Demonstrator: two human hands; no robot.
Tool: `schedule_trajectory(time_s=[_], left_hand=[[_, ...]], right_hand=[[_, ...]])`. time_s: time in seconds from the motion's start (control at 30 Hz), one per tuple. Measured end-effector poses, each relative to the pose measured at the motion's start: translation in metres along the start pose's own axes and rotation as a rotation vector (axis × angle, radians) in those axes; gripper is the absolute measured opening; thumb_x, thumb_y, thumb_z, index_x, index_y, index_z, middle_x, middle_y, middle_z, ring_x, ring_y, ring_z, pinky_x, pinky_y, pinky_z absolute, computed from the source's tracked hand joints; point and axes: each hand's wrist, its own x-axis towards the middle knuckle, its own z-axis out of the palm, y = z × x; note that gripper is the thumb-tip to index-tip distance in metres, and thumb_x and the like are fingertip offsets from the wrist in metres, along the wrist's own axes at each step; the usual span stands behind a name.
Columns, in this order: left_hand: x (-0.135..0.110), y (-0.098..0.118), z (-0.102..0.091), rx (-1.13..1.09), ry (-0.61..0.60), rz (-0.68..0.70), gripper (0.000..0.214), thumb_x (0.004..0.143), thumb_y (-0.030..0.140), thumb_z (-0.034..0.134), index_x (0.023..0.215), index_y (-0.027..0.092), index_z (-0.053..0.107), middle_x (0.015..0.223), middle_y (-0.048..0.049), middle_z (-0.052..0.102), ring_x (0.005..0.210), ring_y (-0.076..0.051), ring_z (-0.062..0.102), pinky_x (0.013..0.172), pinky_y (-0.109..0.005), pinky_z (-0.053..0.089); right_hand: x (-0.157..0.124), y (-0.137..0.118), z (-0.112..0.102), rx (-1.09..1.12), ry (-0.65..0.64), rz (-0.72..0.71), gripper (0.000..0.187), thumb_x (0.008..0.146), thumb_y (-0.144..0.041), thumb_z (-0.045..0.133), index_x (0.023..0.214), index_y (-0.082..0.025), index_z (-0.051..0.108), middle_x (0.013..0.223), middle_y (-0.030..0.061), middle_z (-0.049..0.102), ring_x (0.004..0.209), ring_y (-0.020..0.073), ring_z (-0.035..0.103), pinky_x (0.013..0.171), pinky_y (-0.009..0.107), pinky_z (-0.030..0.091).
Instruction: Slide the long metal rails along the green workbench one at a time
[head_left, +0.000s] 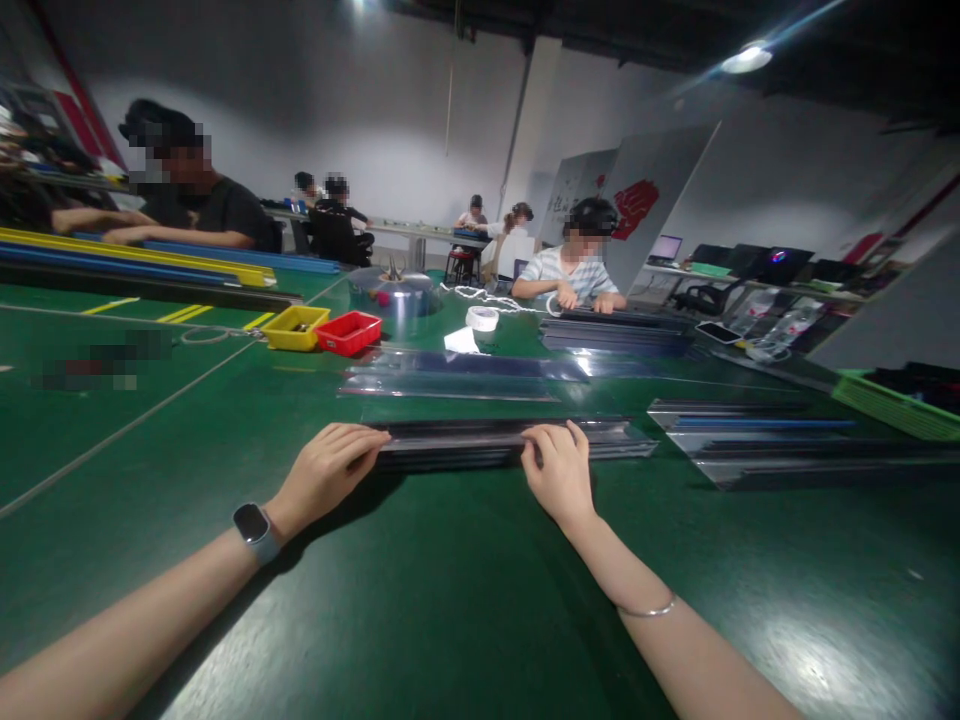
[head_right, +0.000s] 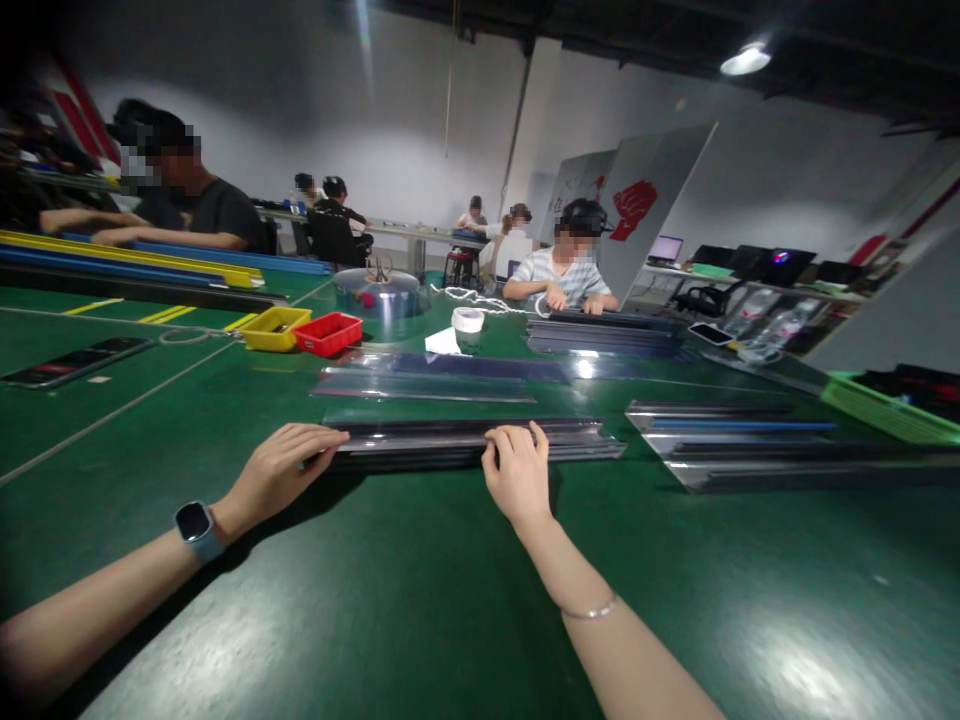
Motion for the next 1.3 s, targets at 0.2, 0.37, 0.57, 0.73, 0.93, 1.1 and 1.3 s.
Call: schedule_trajectory(time_s=[0.2, 0.37, 0.57, 0.73, 0.93, 1.1, 1.3], left_hand=[[-0.001, 0.000, 0.002, -0.008, -0.018, 0.059, 0.026, 0.079, 0.019, 0.047, 0.103, 0.024, 0.056, 0.100, -0.0029, 0.061, 0.092, -0.015, 0.054, 0.082, -0.032, 0.042], [0.002, 0.001, -0.001, 0.029, -0.009, 0.078, 0.025, 0.079, 0.021, 0.047, 0.103, 0.024, 0.056, 0.099, -0.0030, 0.062, 0.091, -0.015, 0.056, 0.081, -0.032, 0.043], [0.004, 0.001, -0.002, 0.071, 0.017, 0.086, 0.022, 0.079, 0.023, 0.049, 0.100, 0.024, 0.057, 0.100, -0.0026, 0.062, 0.092, -0.016, 0.057, 0.081, -0.033, 0.044], [0.004, 0.001, 0.001, 0.052, 0.001, 0.083, 0.022, 0.079, 0.023, 0.048, 0.099, 0.022, 0.056, 0.101, -0.0028, 0.061, 0.092, -0.016, 0.057, 0.082, -0.032, 0.044], [0.004, 0.000, 0.004, 0.031, -0.029, 0.036, 0.023, 0.079, 0.023, 0.047, 0.100, 0.022, 0.055, 0.101, -0.0036, 0.061, 0.092, -0.017, 0.056, 0.083, -0.033, 0.044], [0.001, -0.004, 0.005, 0.019, -0.036, 0.011, 0.023, 0.079, 0.024, 0.046, 0.100, 0.022, 0.056, 0.099, -0.0041, 0.061, 0.088, -0.017, 0.057, 0.080, -0.033, 0.045], [-0.002, -0.007, 0.007, 0.017, -0.039, -0.026, 0.021, 0.078, 0.024, 0.047, 0.097, 0.022, 0.056, 0.095, -0.0037, 0.062, 0.088, -0.018, 0.056, 0.080, -0.034, 0.044]], right_hand=[[-0.002, 0.011, -0.002, -0.032, 0.015, 0.031, 0.019, 0.081, -0.017, 0.038, 0.089, -0.020, 0.055, 0.090, 0.0026, 0.059, 0.089, 0.0159, 0.050, 0.098, 0.042, 0.018], [-0.002, 0.018, -0.002, -0.042, 0.046, 0.060, 0.018, 0.081, -0.018, 0.039, 0.088, -0.020, 0.056, 0.088, 0.0038, 0.060, 0.089, 0.0169, 0.051, 0.097, 0.043, 0.019], [-0.002, 0.031, -0.004, -0.093, 0.086, 0.110, 0.018, 0.080, -0.018, 0.039, 0.087, -0.019, 0.056, 0.087, 0.0058, 0.059, 0.088, 0.0190, 0.051, 0.095, 0.045, 0.021], [-0.003, 0.036, 0.000, -0.125, 0.057, 0.135, 0.019, 0.080, -0.017, 0.039, 0.088, -0.019, 0.056, 0.088, 0.0055, 0.059, 0.089, 0.0185, 0.051, 0.095, 0.044, 0.021], [-0.004, 0.039, 0.003, -0.116, 0.021, 0.128, 0.021, 0.080, -0.015, 0.038, 0.087, -0.019, 0.057, 0.088, 0.0047, 0.060, 0.089, 0.0178, 0.051, 0.096, 0.042, 0.021], [-0.004, 0.040, 0.004, -0.111, -0.002, 0.110, 0.022, 0.080, -0.015, 0.036, 0.087, -0.019, 0.057, 0.086, 0.0042, 0.060, 0.086, 0.0173, 0.052, 0.095, 0.041, 0.022], [-0.004, 0.040, 0.004, -0.083, -0.032, 0.102, 0.023, 0.081, -0.015, 0.035, 0.084, -0.019, 0.057, 0.084, 0.0042, 0.060, 0.085, 0.0176, 0.051, 0.092, 0.039, 0.024]])
